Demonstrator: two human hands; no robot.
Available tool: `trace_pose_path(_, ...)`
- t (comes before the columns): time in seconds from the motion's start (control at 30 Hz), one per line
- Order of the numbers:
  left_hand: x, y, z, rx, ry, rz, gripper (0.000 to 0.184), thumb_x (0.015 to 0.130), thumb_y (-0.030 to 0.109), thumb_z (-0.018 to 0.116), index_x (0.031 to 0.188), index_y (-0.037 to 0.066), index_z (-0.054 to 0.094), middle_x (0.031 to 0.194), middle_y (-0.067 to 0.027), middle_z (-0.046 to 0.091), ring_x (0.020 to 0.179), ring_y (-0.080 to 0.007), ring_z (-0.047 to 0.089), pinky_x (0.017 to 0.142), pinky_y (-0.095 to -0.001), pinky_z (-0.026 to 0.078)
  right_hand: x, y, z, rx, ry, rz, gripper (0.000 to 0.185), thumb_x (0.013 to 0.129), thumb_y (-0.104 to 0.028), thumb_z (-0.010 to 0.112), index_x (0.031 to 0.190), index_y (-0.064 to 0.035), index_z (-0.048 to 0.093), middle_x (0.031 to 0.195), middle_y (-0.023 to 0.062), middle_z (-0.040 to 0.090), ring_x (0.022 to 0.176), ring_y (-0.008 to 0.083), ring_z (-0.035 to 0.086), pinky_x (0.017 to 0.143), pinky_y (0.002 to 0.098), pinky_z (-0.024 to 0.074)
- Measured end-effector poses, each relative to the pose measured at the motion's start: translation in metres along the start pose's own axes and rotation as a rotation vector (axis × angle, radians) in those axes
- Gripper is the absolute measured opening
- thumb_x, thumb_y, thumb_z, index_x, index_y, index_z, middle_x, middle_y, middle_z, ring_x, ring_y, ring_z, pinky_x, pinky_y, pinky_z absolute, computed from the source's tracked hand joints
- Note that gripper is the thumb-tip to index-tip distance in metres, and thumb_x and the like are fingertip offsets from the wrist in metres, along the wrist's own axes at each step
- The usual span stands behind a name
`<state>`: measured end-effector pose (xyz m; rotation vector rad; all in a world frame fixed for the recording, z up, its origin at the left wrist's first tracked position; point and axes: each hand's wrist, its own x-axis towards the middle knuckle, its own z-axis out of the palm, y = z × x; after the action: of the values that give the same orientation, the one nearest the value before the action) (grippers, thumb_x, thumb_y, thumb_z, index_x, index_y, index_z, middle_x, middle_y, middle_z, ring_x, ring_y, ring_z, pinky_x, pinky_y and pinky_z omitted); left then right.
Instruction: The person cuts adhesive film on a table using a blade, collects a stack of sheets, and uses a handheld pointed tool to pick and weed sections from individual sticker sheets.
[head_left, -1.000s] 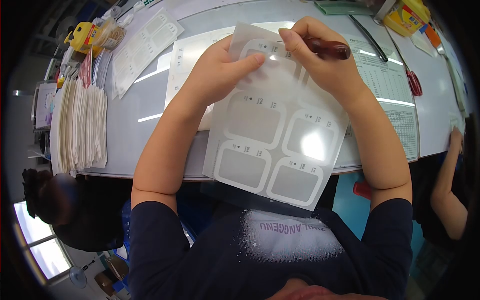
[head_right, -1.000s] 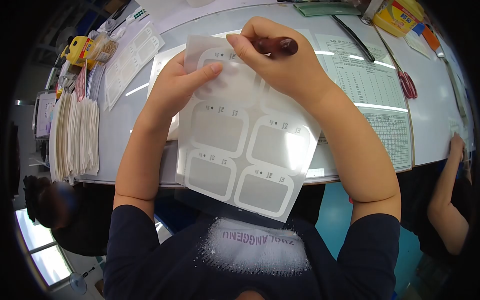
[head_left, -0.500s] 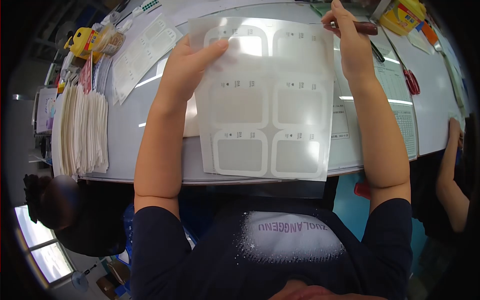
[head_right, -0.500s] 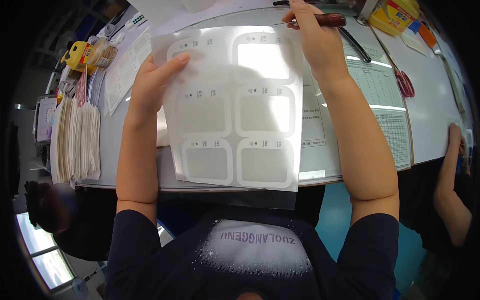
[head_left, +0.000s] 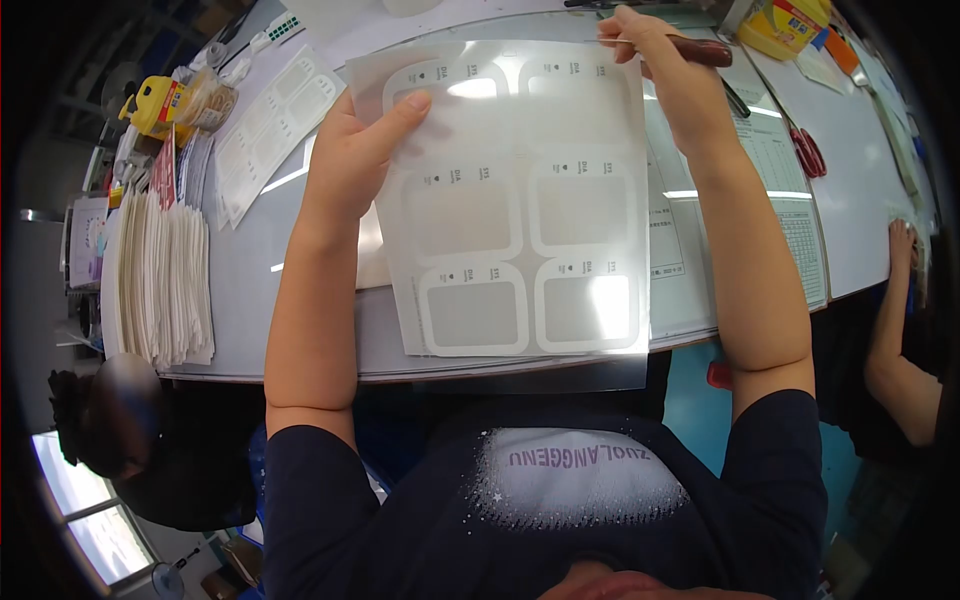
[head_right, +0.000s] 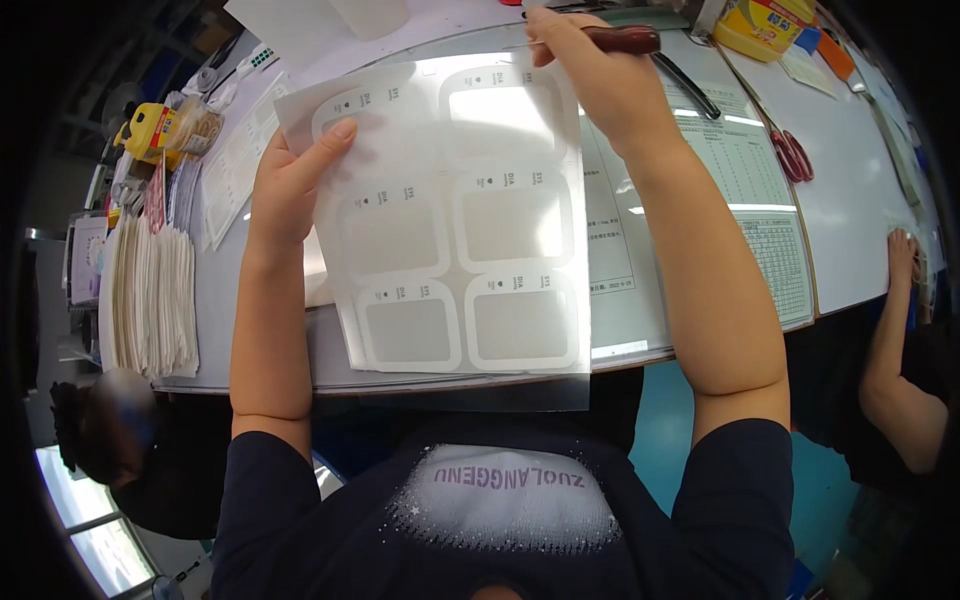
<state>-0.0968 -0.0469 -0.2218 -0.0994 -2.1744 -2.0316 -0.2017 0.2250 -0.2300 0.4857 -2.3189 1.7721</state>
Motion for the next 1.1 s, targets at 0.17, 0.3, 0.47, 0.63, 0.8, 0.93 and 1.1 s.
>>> trace_pose_path(0.17,0.000,0.000,0.001,-0.012,-0.021,-0.006,0.041,0.090,0.017,0.068,0.124,-0.002,0.058,0.109,-0.0104,0.067,0.098,-0.0180,0.064,0.086,-0.0310,0.051,0.000,0.008,0.000,0.068,-0.141,-0.056,0.038,0.095,-0.034,0.058,0.070,-0.0048,0.060,0.100,0.0083,0.071,0.099,0.0175,0.061,0.086,0.0290,0.0427)
trace_pose_path(0.3,-0.001,-0.001,0.004,0.012,0.004,0.001,0.040,0.090,0.018,0.068,0.123,-0.002,0.058,0.108,-0.0101,0.067,0.097,-0.0173,0.064,0.084,-0.0304,0.051,0.001,0.011,0.002,0.071,-0.094,-0.044,0.040,0.095,-0.035,0.058,0.069,-0.0043,0.058,0.095,0.0075,0.071,0.096,0.0166,0.062,0.086,0.0299,0.0439)
trace_pose_path(0.47,-0.001,0.000,0.004,0.026,-0.006,0.015,0.039,0.090,0.020,0.068,0.122,-0.001,0.060,0.104,-0.0091,0.068,0.093,-0.0164,0.065,0.081,-0.0297,0.051,0.001,0.012,0.003,0.016,-0.078,-0.081,0.041,0.095,-0.036,0.057,0.069,-0.0042,0.057,0.090,0.0062,0.071,0.089,0.0139,0.060,0.086,0.0290,0.0439)
trace_pose_path(0.63,-0.003,0.001,0.005,0.053,0.000,0.057,0.037,0.091,0.022,0.068,0.121,0.001,0.061,0.102,-0.0078,0.070,0.088,-0.0149,0.066,0.076,-0.0279,0.052,-0.004,0.004,0.006,0.032,-0.061,-0.094,0.037,0.091,-0.037,0.059,0.074,-0.0040,0.060,0.070,-0.0019,0.057,0.072,0.0103,0.051,0.068,0.0271,0.0418)
trace_pose_path(0.8,-0.014,0.014,0.015,0.224,-0.005,0.144,0.038,0.091,0.023,0.069,0.122,0.001,0.061,0.104,-0.0074,0.071,0.085,-0.0141,0.067,0.070,-0.0261,0.051,-0.011,-0.003,0.010,-0.121,-0.040,-0.095,0.032,0.091,-0.032,0.060,0.073,-0.0050,0.060,0.066,-0.0036,0.054,0.067,0.0084,0.049,0.063,0.0274,0.0413)
trace_pose_path(0.93,-0.017,0.015,0.031,0.312,-0.047,0.356,0.037,0.092,0.021,0.067,0.123,0.001,0.061,0.105,-0.0074,0.072,0.082,-0.0136,0.067,0.067,-0.0245,0.049,-0.013,0.006,0.018,-0.268,0.041,-0.302,0.029,0.090,-0.030,0.061,0.075,-0.0047,0.062,0.065,-0.0025,0.057,0.067,0.0083,0.051,0.062,0.0290,0.0425)
trace_pose_path(1.1,0.000,-0.004,0.006,0.179,0.033,0.122,0.037,0.091,0.018,0.066,0.124,0.001,0.059,0.106,-0.0080,0.070,0.081,-0.0140,0.067,0.067,-0.0254,0.049,-0.010,0.002,0.009,0.118,-0.044,-0.131,0.028,0.089,-0.028,0.062,0.080,-0.0017,0.066,0.077,0.0030,0.068,0.073,0.0115,0.059,0.069,0.0271,0.0470)
